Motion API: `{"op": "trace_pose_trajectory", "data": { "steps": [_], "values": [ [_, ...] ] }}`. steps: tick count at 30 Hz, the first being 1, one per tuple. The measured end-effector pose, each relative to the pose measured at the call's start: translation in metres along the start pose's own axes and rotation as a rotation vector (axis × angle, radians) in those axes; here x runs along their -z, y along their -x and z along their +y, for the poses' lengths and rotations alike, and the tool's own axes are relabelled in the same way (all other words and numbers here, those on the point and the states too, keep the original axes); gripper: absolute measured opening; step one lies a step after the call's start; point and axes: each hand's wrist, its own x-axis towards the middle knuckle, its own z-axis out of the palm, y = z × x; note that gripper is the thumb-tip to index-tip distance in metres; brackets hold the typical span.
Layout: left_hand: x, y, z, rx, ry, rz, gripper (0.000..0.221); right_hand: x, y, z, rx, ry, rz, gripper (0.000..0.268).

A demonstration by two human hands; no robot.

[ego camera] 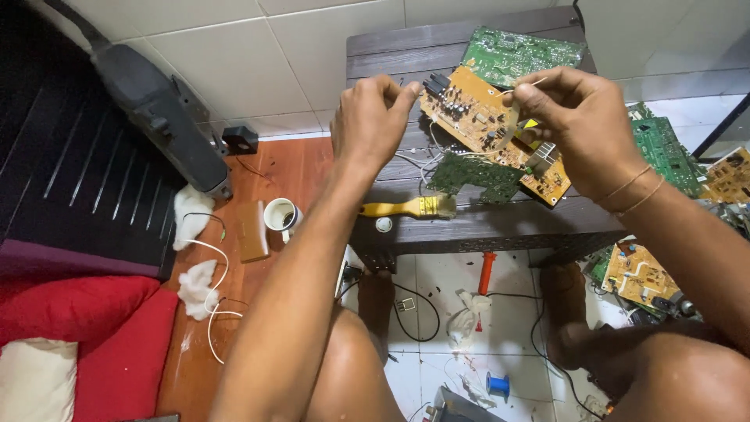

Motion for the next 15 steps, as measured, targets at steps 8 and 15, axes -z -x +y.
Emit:
{"op": "trace_pose_trajectory", "data": {
  "steps": [8,15],
  "values": [
    [0.011,0.003,-0.023,0.164,-0.099,-0.055,0.033,0.015,-0.003,0.006,0.025,-0.03,0.022,0.009],
    [0.01,0.004,-0.03,0.157,-0.121,-0.09,0.016,0.032,-0.005,0.018,-0.012,-0.113,0.06,0.011]
  ]
}}
